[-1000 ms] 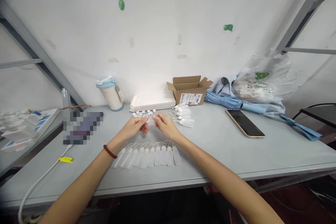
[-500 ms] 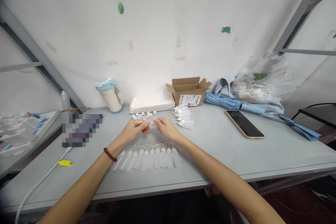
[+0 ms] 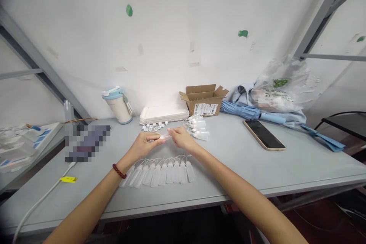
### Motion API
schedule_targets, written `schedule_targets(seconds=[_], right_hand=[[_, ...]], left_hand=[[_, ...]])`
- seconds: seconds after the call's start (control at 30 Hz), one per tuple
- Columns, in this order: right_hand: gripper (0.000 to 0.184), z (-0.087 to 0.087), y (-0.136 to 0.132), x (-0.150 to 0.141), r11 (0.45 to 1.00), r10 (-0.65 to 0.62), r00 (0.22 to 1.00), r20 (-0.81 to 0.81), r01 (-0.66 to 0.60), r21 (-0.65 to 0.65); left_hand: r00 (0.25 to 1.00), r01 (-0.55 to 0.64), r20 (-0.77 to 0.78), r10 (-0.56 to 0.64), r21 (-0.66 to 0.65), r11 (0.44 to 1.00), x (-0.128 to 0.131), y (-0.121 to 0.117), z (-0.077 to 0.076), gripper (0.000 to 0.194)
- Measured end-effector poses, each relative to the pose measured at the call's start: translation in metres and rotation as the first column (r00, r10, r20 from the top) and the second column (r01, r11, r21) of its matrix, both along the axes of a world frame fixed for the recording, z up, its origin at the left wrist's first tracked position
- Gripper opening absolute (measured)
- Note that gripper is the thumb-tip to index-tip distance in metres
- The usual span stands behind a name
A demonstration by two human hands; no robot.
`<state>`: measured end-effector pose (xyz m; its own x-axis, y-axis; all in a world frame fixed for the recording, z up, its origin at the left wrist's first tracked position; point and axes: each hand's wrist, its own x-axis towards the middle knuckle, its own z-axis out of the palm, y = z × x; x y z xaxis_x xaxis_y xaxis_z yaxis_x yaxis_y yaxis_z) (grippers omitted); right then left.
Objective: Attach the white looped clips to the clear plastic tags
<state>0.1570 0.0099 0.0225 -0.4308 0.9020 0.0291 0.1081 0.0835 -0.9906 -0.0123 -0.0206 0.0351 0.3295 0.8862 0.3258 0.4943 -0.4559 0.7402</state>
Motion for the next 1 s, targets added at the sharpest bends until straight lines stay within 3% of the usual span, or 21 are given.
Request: schedule_targets(seconds=[0.07, 0.13, 0.27, 0.37, 0.43, 0.67, 0.83, 1.0], right_hand=[[0.044, 0.002, -0.001, 0.001, 0.999, 0.000, 1.000, 0.008, 0.000, 0.037], [0.037, 0.005, -0.002, 0.001, 0.983, -0.026, 0.997, 0.070, 0.013, 0.181], [0.025, 0.007, -0.005, 0.002, 0.869, -0.075, 0.973, 0.220, -0.045, 0.493], [0.023, 0.005, -0.005, 0.001, 0.815, -0.105, 0.966, 0.237, -0.053, 0.577], [0.022, 0.002, -0.005, 0.000, 0.794, -0.137, 0.959, 0.250, -0.045, 0.606], [0.034, -0.005, -0.002, -0.001, 0.860, -0.113, 0.953, 0.283, -0.049, 0.508], [0.044, -0.003, -0.001, 0.000, 0.936, -0.029, 0.971, 0.238, -0.057, 0.349], [0.046, -0.003, 0.000, -0.001, 0.988, 0.059, 0.991, 0.122, -0.075, 0.137]], left_hand=[[0.998, -0.038, 0.037, 0.040, -0.075, 0.996, -0.001, 0.001, 0.002, 0.040], [0.992, -0.041, 0.106, 0.063, -0.198, 0.979, -0.003, 0.002, 0.004, 0.034], [0.962, 0.074, 0.268, 0.044, -0.415, 0.907, -0.010, 0.006, 0.005, 0.038], [0.941, 0.114, 0.329, 0.073, -0.515, 0.849, -0.011, 0.007, 0.003, 0.045], [0.944, 0.100, 0.317, 0.085, -0.523, 0.846, -0.010, 0.006, 0.002, 0.046], [0.975, 0.035, 0.215, 0.058, -0.404, 0.914, -0.007, 0.006, 0.001, 0.045], [0.999, -0.028, -0.023, 0.025, -0.145, 0.989, -0.006, 0.003, 0.002, 0.041], [0.991, -0.034, -0.127, 0.037, 0.023, 0.999, -0.003, 0.001, 0.003, 0.037]])
